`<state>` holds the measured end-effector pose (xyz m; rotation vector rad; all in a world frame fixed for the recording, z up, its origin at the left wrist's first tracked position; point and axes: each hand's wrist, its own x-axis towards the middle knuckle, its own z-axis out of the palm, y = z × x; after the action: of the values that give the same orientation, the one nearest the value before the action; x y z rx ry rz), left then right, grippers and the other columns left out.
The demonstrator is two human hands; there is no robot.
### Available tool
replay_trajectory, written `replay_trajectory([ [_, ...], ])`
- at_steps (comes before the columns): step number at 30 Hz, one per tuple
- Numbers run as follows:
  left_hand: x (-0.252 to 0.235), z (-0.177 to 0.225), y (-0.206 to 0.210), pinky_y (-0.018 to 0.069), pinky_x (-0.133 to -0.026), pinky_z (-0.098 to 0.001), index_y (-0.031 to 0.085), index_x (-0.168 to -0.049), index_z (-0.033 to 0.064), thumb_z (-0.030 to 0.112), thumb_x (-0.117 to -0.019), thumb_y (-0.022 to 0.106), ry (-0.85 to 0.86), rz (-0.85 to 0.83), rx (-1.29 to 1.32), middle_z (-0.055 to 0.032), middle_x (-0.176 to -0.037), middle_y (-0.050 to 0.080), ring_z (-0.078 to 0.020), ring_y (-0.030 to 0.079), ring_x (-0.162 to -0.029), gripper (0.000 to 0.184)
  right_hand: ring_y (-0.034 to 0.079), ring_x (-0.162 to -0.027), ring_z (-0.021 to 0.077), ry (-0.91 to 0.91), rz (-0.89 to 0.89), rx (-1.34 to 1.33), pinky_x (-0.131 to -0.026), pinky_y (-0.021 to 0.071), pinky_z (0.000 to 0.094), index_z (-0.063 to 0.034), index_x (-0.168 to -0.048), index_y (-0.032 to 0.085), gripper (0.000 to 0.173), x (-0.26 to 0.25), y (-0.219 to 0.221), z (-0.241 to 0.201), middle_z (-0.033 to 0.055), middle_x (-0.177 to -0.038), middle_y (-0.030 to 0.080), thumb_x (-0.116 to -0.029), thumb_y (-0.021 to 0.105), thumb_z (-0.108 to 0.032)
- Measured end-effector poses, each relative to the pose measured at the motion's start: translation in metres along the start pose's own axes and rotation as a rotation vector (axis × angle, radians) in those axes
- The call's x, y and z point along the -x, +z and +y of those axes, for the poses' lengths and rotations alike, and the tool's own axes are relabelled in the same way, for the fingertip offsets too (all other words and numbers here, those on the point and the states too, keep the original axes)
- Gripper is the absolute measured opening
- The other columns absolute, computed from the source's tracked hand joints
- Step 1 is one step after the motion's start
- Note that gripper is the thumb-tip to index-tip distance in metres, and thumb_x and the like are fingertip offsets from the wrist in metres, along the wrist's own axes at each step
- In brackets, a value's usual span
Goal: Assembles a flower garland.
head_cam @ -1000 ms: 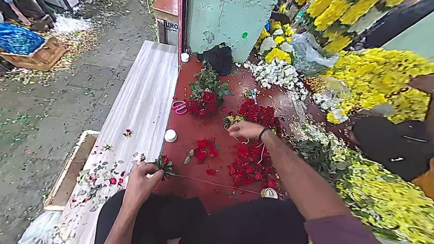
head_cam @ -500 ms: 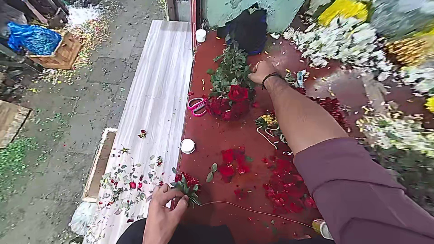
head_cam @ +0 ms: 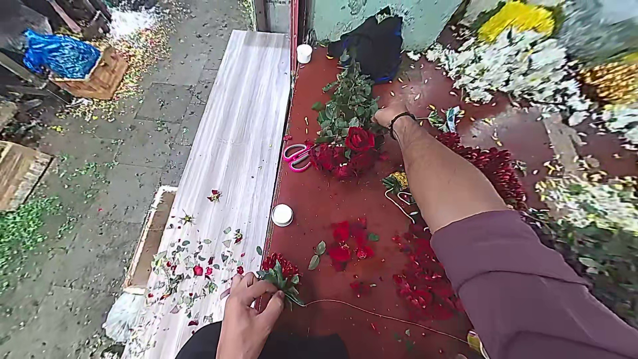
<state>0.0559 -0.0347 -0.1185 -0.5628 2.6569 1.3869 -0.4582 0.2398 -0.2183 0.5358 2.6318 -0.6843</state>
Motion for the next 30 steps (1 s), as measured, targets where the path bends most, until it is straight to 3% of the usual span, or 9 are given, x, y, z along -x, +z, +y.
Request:
replay_trajectory([
  [2, 0.0, 0.001, 0.0, 0.042, -0.074, -0.027, 0.077, -0.078, 0.0301, 0.041, -0.0834, 0.07, -0.004, -0.001, -0.006, 0.0159, -0.071, 0.052, -0.0035, 0.051, -0.082, 0.014, 0.064, -0.111, 0.0378, 0.016, 0.017, -0.084, -0.095, 0.0489, 0.0608, 0.0056, -0.12, 0.065, 0.049, -0.003, 0.001, 0.003, 0.0251, -0.12, 0.066, -0.0835, 0.076, -0.025],
  [5, 0.0, 0.002, 0.001, 0.0417, -0.075, -0.0267, 0.077, -0.077, 0.0297, 0.04, -0.0836, 0.07, -0.007, -0.002, -0.002, 0.0159, -0.071, 0.052, -0.0035, 0.051, -0.082, 0.014, 0.066, -0.084, 0.0306, -0.011, 0.06, -0.141, -0.076, 0.0548, 0.0523, 0.0038, -0.111, 0.068, 0.039, -0.008, 0.004, 0.004, 0.0204, -0.105, 0.068, -0.0852, 0.074, -0.025],
  [12, -0.002, 0.002, 0.0, 0.0428, -0.075, -0.0279, 0.077, -0.078, 0.0297, 0.04, -0.0851, 0.069, -0.03, -0.026, -0.011, 0.0156, -0.072, 0.053, -0.0038, 0.052, -0.081, 0.015, 0.066, -0.103, 0.0376, -0.061, 0.119, -0.123, -0.089, 0.0502, 0.0608, 0.001, -0.109, 0.071, 0.032, -0.013, 0.016, 0.008, 0.0238, -0.112, 0.069, -0.0865, 0.072, -0.021],
  [14, -0.002, 0.001, 0.0, 0.0427, -0.075, -0.0278, 0.077, -0.078, 0.0292, 0.04, -0.0852, 0.069, -0.036, -0.023, -0.008, 0.0154, -0.072, 0.053, -0.0041, 0.052, -0.082, 0.015, 0.067, -0.097, 0.0364, -0.084, 0.13, -0.128, -0.085, 0.0509, 0.0609, -0.0016, -0.104, 0.073, 0.029, -0.018, 0.017, 0.017, 0.0218, -0.106, 0.07, -0.0851, 0.073, -0.023],
  [17, -0.002, -0.001, -0.003, 0.0421, -0.075, -0.0279, 0.077, -0.078, 0.0291, 0.04, -0.0854, 0.069, -0.037, -0.01, -0.002, 0.0153, -0.072, 0.053, -0.0042, 0.052, -0.081, 0.015, 0.069, -0.093, 0.0358, -0.1, 0.089, -0.116, -0.083, 0.0536, 0.0598, -0.0049, -0.113, 0.075, 0.031, -0.01, 0.0, 0.032, 0.0214, -0.108, 0.071, -0.0888, 0.07, -0.024],
  [20, -0.002, -0.002, -0.006, 0.0428, -0.076, -0.0287, 0.077, -0.078, 0.0291, 0.04, -0.0857, 0.068, -0.023, -0.002, 0.001, 0.0151, -0.073, 0.055, -0.0046, 0.053, -0.082, 0.016, 0.068, -0.085, 0.0321, -0.134, 0.043, -0.142, -0.077, 0.0545, 0.0573, -0.0017, -0.104, 0.073, 0.022, 0.031, -0.03, 0.05, 0.019, -0.101, 0.071, -0.089, 0.067, -0.017],
  [23, -0.001, 0.0, -0.01, 0.0437, -0.077, -0.0306, 0.077, -0.079, 0.0273, 0.041, -0.0866, 0.068, 0.003, 0.004, -0.002, 0.0141, -0.074, 0.056, -0.0056, 0.054, -0.083, 0.018, 0.07, -0.098, 0.0241, -0.189, -0.079, -0.289, -0.086, 0.0554, 0.0513, -0.0101, -0.107, 0.078, 0.021, 0.091, -0.057, 0.068, 0.0097, -0.107, 0.075, -0.0883, 0.069, -0.007],
  [27, 0.003, 0.003, -0.018, 0.0474, -0.083, -0.038, 0.079, -0.085, 0.0211, 0.039, -0.0897, 0.067, 0.013, -0.029, -0.003, 0.0068, -0.081, 0.065, -0.0125, 0.059, -0.088, 0.022, 0.068, -0.08, 0.015, -0.167, -0.29, -0.571, -0.071, 0.0577, 0.0346, -0.006, -0.109, 0.072, 0.019, 0.177, -0.069, 0.091, 0.0072, -0.099, 0.073, -0.0907, 0.071, -0.006],
  [30, 0.008, 0.003, -0.022, 0.0469, -0.085, -0.0402, 0.078, -0.085, 0.0201, 0.038, -0.0899, 0.067, 0.009, -0.025, -0.003, 0.005, -0.082, 0.066, -0.0135, 0.06, -0.089, 0.022, 0.064, -0.068, 0.0155, -0.166, -0.44, -0.642, -0.061, 0.0573, 0.0326, -0.0062, -0.12, 0.066, 0.022, 0.24, -0.064, 0.095, 0.008, -0.098, 0.069, -0.0987, 0.064, -0.011],
])
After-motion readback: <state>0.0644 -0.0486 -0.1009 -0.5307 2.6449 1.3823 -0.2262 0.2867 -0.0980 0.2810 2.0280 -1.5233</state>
